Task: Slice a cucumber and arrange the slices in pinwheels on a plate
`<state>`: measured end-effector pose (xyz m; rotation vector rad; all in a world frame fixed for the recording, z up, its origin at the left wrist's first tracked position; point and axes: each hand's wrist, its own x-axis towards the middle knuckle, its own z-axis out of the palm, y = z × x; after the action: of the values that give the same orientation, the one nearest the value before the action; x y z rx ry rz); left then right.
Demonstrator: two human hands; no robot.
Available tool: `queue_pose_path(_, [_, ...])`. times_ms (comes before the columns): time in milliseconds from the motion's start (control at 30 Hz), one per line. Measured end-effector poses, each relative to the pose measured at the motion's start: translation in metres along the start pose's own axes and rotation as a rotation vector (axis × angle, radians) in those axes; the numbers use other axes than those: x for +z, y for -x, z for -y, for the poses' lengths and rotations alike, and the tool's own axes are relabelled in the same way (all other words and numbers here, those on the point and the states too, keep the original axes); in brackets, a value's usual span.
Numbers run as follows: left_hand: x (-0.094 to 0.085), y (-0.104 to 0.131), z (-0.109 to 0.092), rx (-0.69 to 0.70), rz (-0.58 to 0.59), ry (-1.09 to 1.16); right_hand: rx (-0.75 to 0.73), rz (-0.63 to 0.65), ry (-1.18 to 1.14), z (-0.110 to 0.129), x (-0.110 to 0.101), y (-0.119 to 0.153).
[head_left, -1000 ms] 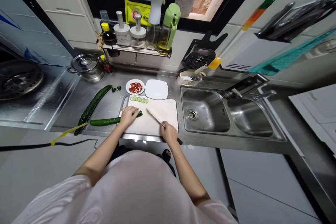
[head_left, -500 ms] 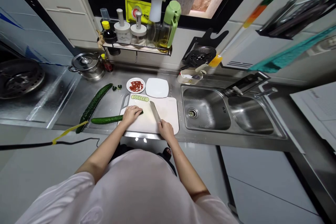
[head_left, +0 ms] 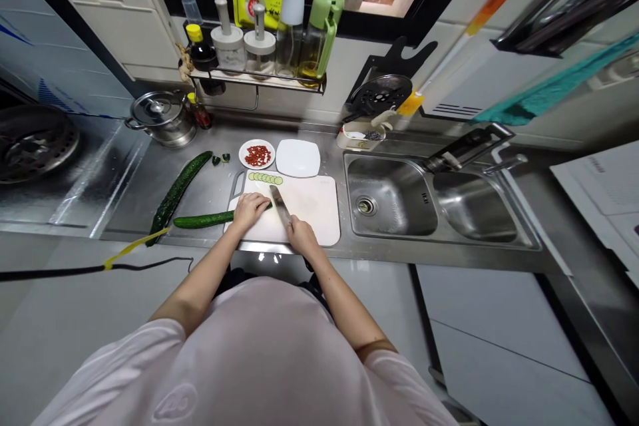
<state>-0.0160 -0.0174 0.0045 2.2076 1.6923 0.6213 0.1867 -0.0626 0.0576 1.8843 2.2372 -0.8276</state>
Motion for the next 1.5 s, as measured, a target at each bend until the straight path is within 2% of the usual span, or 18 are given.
queue_pose_path(233, [0.001, 0.0, 0.002, 0.019, -0.034, 0.029, 0.001, -0.023, 0.007, 0.008, 0.007, -0.001])
queue_pose_path(633, [0.001, 0.0, 0.0, -0.004, -0.021, 0.024, 0.008, 0.002, 0.028, 0.017, 0.003, 0.002])
queue_pose_path(1500, [0.004, 0.001, 0.003, -0.001, -0.027, -0.006, 0.007, 0.009, 0.035, 0.017, -0.001, 0.003])
